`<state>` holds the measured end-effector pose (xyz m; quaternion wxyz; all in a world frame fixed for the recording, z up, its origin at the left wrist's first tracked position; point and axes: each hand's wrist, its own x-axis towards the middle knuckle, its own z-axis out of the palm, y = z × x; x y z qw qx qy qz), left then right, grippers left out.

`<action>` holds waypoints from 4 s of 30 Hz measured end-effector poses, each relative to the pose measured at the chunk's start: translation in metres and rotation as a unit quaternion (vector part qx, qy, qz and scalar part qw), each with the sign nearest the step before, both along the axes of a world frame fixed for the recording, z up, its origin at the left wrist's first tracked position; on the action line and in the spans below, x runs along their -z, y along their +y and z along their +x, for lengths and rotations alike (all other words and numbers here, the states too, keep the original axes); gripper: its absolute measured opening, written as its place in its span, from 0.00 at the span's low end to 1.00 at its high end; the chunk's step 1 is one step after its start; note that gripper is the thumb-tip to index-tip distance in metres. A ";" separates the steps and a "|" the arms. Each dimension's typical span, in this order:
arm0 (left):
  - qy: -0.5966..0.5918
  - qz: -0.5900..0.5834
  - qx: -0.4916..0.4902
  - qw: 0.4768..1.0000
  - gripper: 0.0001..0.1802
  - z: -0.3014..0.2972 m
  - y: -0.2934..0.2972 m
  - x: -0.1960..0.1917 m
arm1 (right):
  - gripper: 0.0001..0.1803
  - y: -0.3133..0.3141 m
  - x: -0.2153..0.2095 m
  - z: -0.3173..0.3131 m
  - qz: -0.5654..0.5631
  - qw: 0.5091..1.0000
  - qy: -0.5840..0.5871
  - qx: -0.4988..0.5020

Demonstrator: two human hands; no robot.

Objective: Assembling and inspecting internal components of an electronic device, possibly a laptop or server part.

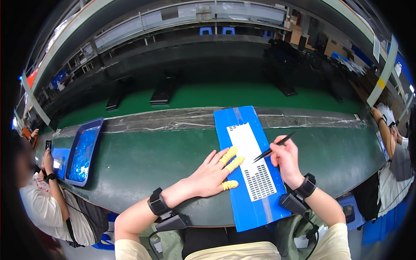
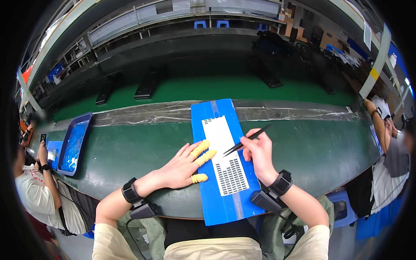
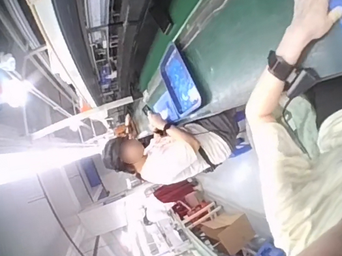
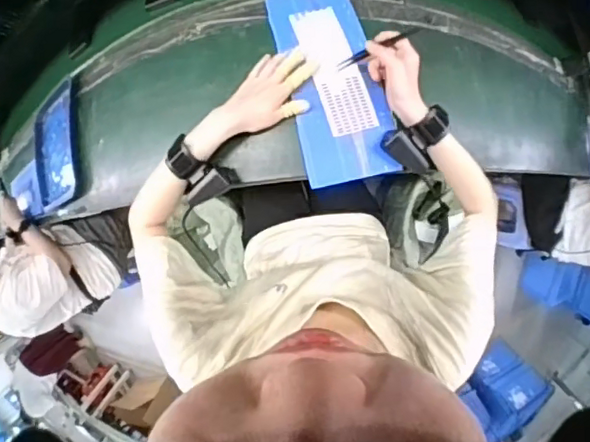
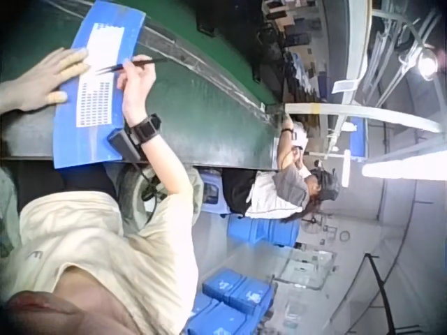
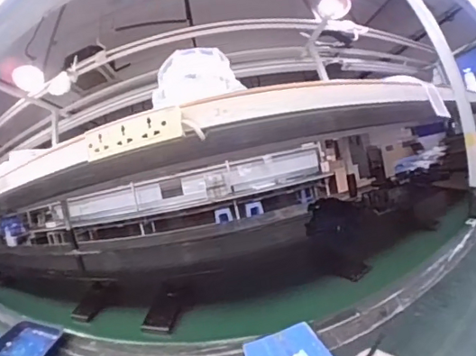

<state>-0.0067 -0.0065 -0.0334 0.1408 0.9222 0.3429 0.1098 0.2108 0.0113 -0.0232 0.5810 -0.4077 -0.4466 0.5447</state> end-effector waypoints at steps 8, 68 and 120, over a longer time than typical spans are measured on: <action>0.011 0.022 -0.028 0.999 0.32 -0.001 -0.004 0.001 | 0.08 -0.004 0.004 0.005 -0.017 0.997 -0.067 -0.043; 0.090 0.218 -0.131 0.963 0.26 0.088 0.307 -0.043 | 0.10 0.048 0.002 0.046 -0.069 0.994 0.054 -0.061; -0.036 -0.027 -0.160 0.986 0.34 -0.019 -0.020 -0.036 | 0.12 0.002 -0.014 -0.063 0.021 0.982 -0.058 -0.176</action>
